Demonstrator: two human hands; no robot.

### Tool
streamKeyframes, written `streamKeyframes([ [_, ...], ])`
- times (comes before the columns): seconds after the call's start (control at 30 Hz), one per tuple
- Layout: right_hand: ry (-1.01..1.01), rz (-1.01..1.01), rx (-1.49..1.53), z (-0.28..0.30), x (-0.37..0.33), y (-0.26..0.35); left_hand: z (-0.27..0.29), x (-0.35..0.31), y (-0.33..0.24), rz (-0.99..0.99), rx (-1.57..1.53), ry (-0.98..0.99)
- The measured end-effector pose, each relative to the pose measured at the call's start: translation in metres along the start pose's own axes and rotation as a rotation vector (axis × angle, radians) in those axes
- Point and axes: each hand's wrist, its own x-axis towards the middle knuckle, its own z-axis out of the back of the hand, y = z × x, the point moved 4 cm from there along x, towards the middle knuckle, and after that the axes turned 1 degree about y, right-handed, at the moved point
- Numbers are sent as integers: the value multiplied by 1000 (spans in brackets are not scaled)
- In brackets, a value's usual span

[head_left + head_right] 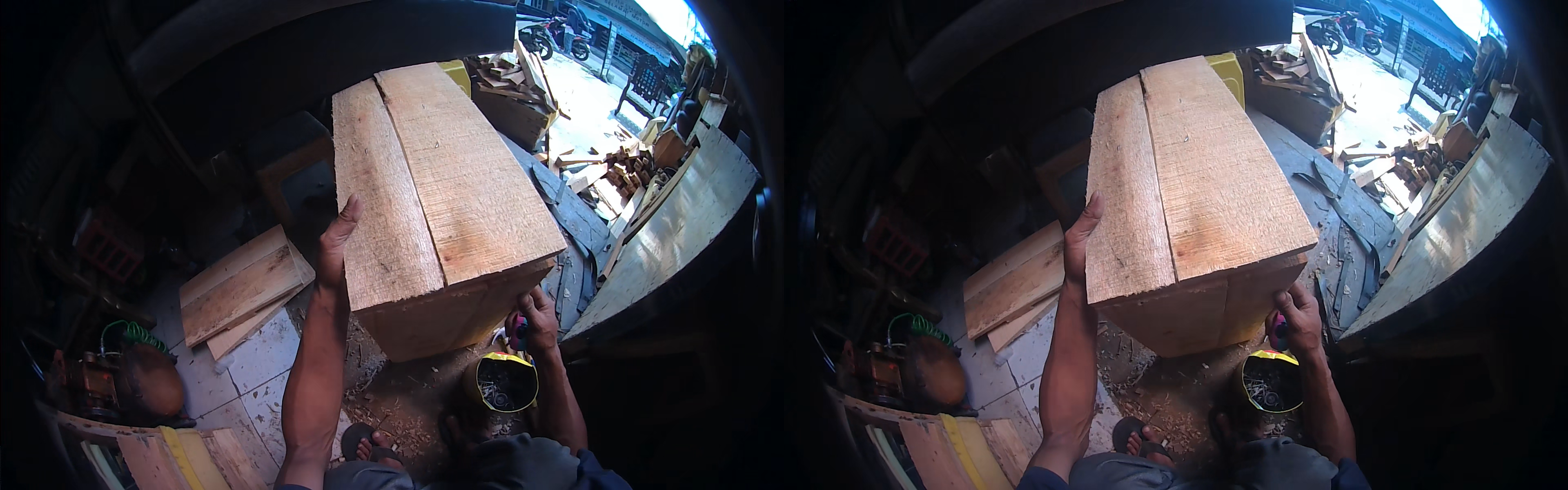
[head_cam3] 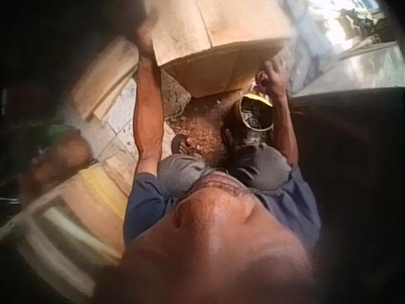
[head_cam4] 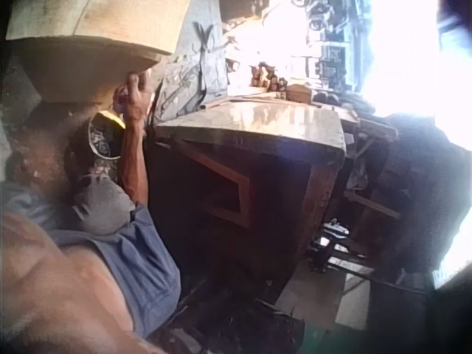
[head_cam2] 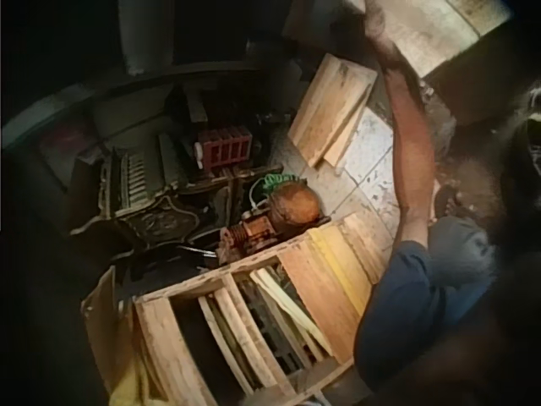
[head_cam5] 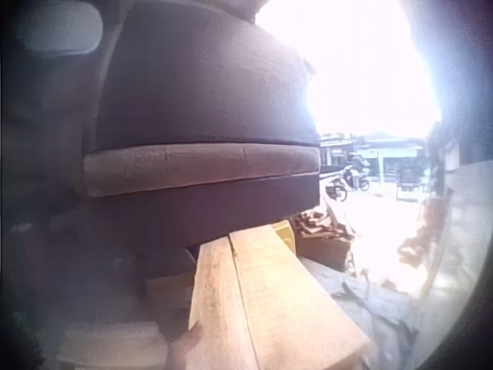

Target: The person measures wooden planks with a tape measure, then aligns two planks together. They retrieve a hammer and nails from a container and hammer nails into the aligned planks to join them.

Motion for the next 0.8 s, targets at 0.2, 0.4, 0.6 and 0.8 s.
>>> streamKeyframes([
  [0.2, 16, -87, 19, -2, -6, 8, 7, -4, 0, 24, 29, -33],
  [0.4, 27, -64, 36, 2, -3, 2, 12, -1, -5, -25, 89, -66],
  [0.6, 39, -80, 44, -3, -2, 4, 10, -3, -6, -36, 61, -111],
  [0.8, 46, -103, 78, -3, -3, 7, 13, -3, -4, -5, 73, -83],
])
